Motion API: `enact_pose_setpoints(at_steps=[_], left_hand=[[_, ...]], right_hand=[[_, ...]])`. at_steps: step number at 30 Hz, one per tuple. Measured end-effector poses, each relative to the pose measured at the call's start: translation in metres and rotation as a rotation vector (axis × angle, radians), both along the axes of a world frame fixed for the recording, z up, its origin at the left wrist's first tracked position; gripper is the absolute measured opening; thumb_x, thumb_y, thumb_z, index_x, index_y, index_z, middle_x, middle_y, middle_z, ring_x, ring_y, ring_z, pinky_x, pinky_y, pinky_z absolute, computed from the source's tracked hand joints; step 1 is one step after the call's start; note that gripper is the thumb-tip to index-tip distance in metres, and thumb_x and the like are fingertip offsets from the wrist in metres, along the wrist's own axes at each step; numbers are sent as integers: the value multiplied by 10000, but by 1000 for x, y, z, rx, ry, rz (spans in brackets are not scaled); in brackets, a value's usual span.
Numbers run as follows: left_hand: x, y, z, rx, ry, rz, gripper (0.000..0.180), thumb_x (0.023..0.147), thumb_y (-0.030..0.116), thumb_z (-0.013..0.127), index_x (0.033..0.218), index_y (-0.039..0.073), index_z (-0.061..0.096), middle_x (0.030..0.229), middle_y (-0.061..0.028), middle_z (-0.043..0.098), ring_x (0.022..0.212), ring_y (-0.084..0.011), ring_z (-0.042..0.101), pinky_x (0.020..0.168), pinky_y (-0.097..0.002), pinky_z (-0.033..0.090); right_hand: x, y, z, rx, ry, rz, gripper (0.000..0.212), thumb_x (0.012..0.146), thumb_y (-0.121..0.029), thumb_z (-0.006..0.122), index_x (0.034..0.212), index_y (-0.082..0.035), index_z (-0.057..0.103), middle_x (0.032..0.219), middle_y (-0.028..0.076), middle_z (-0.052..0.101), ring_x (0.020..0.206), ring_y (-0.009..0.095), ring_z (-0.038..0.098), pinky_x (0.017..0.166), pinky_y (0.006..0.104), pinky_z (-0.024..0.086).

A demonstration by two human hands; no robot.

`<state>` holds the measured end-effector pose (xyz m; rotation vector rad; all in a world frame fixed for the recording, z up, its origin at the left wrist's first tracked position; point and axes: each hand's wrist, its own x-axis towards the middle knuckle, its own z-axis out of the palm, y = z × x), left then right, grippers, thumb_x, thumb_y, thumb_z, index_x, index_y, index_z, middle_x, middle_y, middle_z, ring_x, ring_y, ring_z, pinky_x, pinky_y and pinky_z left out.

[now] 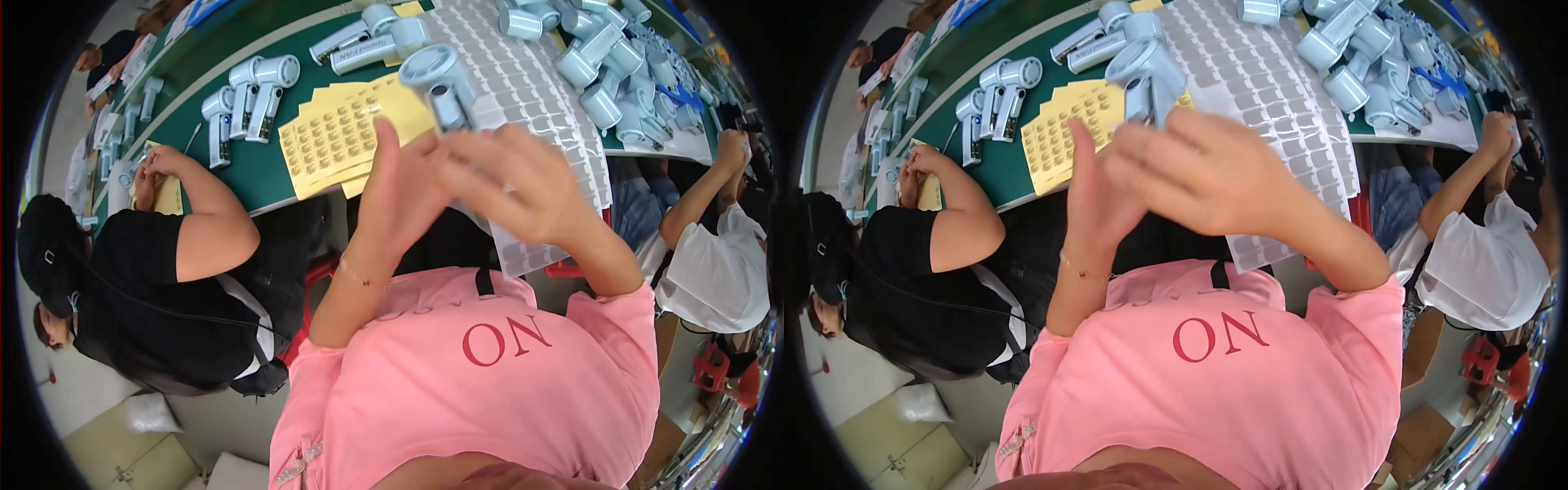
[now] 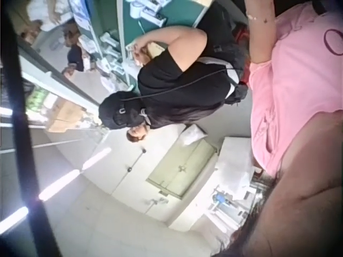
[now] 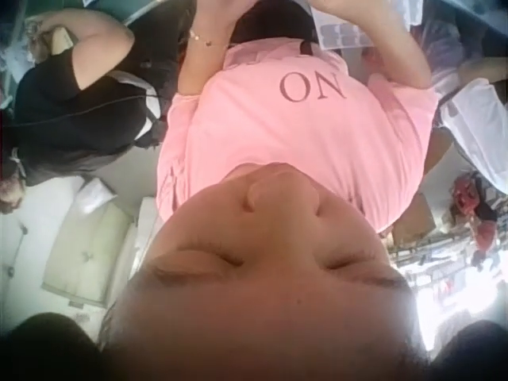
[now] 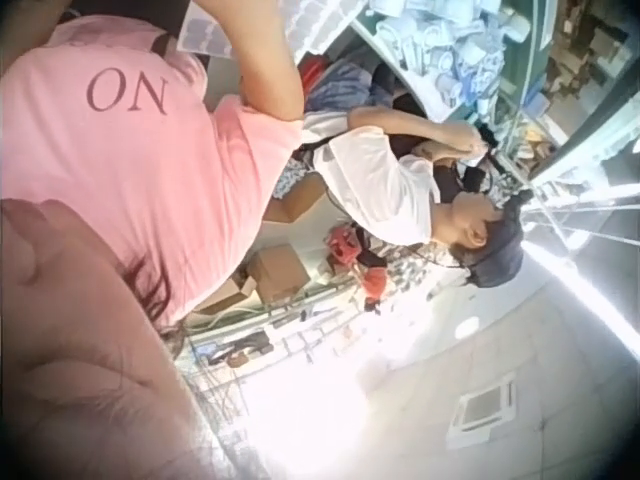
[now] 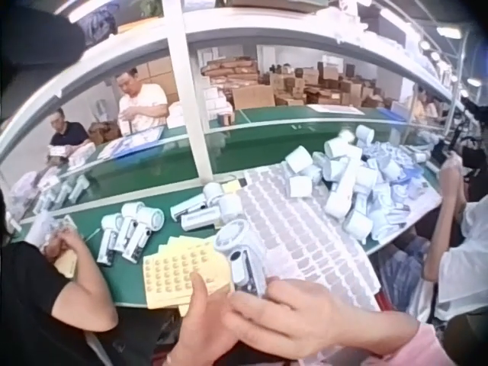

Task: The person assembles portable handheld fans by hand, applying stickers from label sheets and joining plastic components.

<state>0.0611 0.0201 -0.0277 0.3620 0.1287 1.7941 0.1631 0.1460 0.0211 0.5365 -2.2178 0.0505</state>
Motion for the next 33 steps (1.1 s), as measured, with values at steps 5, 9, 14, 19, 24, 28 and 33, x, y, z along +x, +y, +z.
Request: enact_pose_setpoints(at_steps=[5,9,14,19,24,28,33], left_hand=[[-2,21,-21,-315,-19,215,420,908,422,480,1031,20,503,746,-62,570,743,-195,588,705,-316,496],[-27,13,-31,-263,119,318,322,917,345,473,986,33,511,799,-91,551,647,-168,529,546,-292,442],[-26,13,-26,-288,97,302,313,912,335,485,975,29,508,804,-110,547,637,-178,535,534,-299,450],[-15,11,-25,-318,76,262,294,919,319,476,982,33,507,807,-101,550,641,-173,536,535,-299,453],[-10,6,-22,-332,99,276,280,923,314,468,998,47,512,809,-88,555,663,-161,533,562,-292,452],[-13,4,-16,-347,131,313,344,928,329,445,1024,2,493,831,-94,512,672,-160,498,554,-276,427],[-25,6,-7,-290,7,301,366,926,351,456,1012,-4,488,824,-83,497,704,-172,489,581,-286,425]], right_hand=[[18,-8,-36,-661,-244,102,199,688,-75,615,884,-39,605,926,70,565,648,195,505,547,272,438],[86,22,-73,-353,-695,-9,172,721,-78,613,887,-52,577,893,81,531,724,230,528,597,321,442],[102,12,-96,-200,-804,-108,178,714,-91,594,879,-52,541,884,88,506,779,247,519,649,344,424],[99,8,-90,-113,-844,-106,156,708,-89,543,853,-46,502,857,86,463,769,238,500,651,331,421],[105,9,-92,-173,-729,-66,192,717,-71,567,904,-28,557,917,96,504,804,237,522,659,321,444],[111,12,-91,-74,-682,-23,214,699,-69,582,907,-19,568,959,91,526,775,230,534,660,315,453],[112,21,-79,-110,-742,20,164,690,-53,588,845,-12,551,927,99,538,757,233,535,656,299,452]])
